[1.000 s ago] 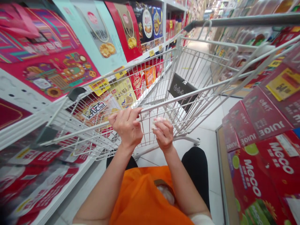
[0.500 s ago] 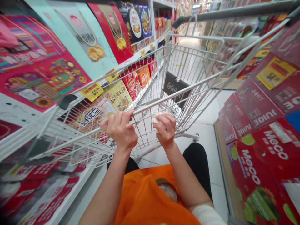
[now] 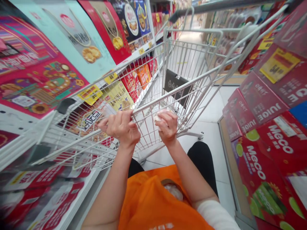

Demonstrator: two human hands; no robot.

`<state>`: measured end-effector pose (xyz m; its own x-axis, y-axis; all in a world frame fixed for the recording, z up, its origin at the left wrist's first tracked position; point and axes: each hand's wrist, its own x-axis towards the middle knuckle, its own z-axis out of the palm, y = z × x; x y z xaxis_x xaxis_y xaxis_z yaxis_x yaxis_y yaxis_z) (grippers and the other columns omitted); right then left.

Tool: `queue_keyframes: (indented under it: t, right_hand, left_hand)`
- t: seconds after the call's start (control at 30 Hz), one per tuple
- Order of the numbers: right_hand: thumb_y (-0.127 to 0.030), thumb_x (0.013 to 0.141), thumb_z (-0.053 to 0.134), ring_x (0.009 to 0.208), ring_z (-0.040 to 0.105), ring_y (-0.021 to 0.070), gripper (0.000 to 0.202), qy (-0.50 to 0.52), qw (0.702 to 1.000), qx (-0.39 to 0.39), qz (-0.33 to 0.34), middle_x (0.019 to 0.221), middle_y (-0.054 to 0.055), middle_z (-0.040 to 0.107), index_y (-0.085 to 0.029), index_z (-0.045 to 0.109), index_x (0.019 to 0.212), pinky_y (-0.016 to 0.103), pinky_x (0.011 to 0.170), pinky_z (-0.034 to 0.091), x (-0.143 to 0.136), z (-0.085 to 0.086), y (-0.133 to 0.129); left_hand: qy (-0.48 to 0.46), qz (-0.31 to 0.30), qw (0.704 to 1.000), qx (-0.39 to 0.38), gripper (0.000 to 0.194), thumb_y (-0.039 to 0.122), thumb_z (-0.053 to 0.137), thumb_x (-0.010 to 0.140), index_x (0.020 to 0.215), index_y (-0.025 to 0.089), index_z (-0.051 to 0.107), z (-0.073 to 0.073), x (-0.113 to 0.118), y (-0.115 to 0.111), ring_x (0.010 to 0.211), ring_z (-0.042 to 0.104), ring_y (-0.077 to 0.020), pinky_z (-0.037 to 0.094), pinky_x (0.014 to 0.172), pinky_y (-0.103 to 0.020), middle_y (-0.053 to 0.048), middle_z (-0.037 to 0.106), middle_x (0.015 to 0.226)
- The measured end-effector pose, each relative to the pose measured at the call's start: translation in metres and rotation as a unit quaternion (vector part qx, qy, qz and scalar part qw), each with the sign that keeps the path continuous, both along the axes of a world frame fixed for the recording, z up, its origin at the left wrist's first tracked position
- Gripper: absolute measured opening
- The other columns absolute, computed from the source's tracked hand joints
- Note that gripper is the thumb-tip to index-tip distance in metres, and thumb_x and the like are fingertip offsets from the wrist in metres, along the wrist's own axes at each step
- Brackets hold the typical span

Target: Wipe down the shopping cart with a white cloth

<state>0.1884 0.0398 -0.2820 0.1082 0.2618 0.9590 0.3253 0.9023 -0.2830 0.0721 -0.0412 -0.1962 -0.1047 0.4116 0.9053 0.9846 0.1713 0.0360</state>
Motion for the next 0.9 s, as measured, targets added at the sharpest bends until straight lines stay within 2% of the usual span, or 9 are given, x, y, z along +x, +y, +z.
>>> queue_keyframes:
  t: [0.2, 0.3, 0.43, 0.5, 0.63, 0.7, 0.77, 0.9]
  right_hand:
    - [0.000, 0.087, 0.053, 0.099, 0.061, 0.0170, 0.027, -0.083, 0.995, 0.004, 0.055, 0.092, 0.003, 0.071, -0.022, 0.062, 0.074, 0.039, 0.088, 0.057, -0.001, -0.039, -0.008]
    - [-0.002, 0.088, 0.052, 0.102, 0.061, 0.0173, 0.027, -0.079, 0.994, 0.001, 0.073, 0.096, 0.002, 0.070, -0.023, 0.063, 0.074, 0.038, 0.087, 0.056, 0.002, -0.029, -0.004]
    - [-0.005, 0.088, 0.055, 0.110, 0.058, 0.0193, 0.025, -0.018, 0.999, 0.009, 0.029, 0.106, 0.003, 0.069, -0.024, 0.064, 0.075, 0.042, 0.095, 0.054, -0.003, -0.001, 0.019]
    - [-0.005, 0.089, 0.053, 0.111, 0.058, 0.0190, 0.026, -0.033, 0.999, 0.018, 0.011, 0.105, 0.003, 0.069, -0.024, 0.064, 0.075, 0.042, 0.096, 0.054, -0.006, -0.002, 0.027]
    - [-0.004, 0.091, 0.053, 0.102, 0.058, 0.0165, 0.027, -0.120, 0.992, 0.048, -0.001, 0.098, 0.002, 0.070, -0.023, 0.063, 0.074, 0.037, 0.091, 0.056, -0.006, -0.032, 0.023]
    - [-0.003, 0.090, 0.056, 0.100, 0.057, 0.0156, 0.026, -0.153, 0.987, 0.044, 0.012, 0.097, 0.001, 0.070, -0.022, 0.064, 0.075, 0.035, 0.089, 0.058, -0.004, -0.041, 0.019]
    - [-0.003, 0.090, 0.057, 0.102, 0.057, 0.0155, 0.025, -0.170, 0.985, 0.025, 0.012, 0.100, 0.000, 0.070, -0.023, 0.065, 0.077, 0.037, 0.093, 0.057, -0.005, -0.037, 0.019]
    - [-0.010, 0.093, 0.058, 0.114, 0.057, 0.0168, 0.021, -0.157, 0.987, -0.031, -0.016, 0.111, 0.001, 0.069, -0.027, 0.068, 0.083, 0.043, 0.106, 0.051, -0.011, -0.008, 0.035]
  left_hand:
    - [0.019, 0.018, 1.000, 0.004, 0.061, 0.057, 0.012, 0.100, 0.094, 0.028, 0.065, -0.002, -0.006, 0.006, 0.069, 0.048, -0.0223, 0.024, 0.086, -0.043, -0.002, 0.065, 0.073]
    - [0.007, 0.017, 1.000, 0.011, 0.061, 0.058, 0.012, 0.100, 0.092, 0.029, 0.065, -0.003, -0.013, 0.009, 0.070, 0.049, -0.0227, 0.024, 0.087, -0.044, -0.003, 0.065, 0.074]
    - [-0.004, 0.013, 1.000, 0.020, 0.065, 0.059, 0.009, 0.099, 0.089, 0.028, 0.066, -0.005, -0.022, 0.013, 0.072, 0.048, -0.0233, 0.024, 0.087, -0.045, -0.004, 0.065, 0.075]
    - [-0.010, 0.013, 1.000, 0.014, 0.066, 0.060, 0.009, 0.099, 0.090, 0.028, 0.066, -0.006, -0.027, 0.014, 0.074, 0.047, -0.0240, 0.023, 0.087, -0.046, -0.006, 0.065, 0.076]
    - [-0.028, 0.011, 1.000, 0.006, 0.065, 0.062, 0.012, 0.098, 0.091, 0.028, 0.066, -0.009, -0.035, 0.015, 0.075, 0.047, -0.0245, 0.023, 0.089, -0.047, -0.007, 0.065, 0.077]
    - [-0.042, 0.006, 0.999, 0.005, 0.065, 0.064, 0.012, 0.097, 0.090, 0.028, 0.066, -0.010, -0.039, 0.015, 0.075, 0.046, -0.0248, 0.023, 0.089, -0.048, -0.007, 0.064, 0.077]
    - [-0.059, -0.004, 0.998, 0.004, 0.066, 0.066, 0.012, 0.096, 0.089, 0.029, 0.066, -0.009, -0.043, 0.014, 0.075, 0.046, -0.0253, 0.023, 0.091, -0.049, -0.007, 0.062, 0.078]
    - [-0.052, -0.009, 0.999, 0.000, 0.064, 0.065, 0.013, 0.097, 0.091, 0.028, 0.065, -0.006, -0.048, 0.012, 0.077, 0.048, -0.0259, 0.023, 0.092, -0.051, -0.008, 0.063, 0.081]
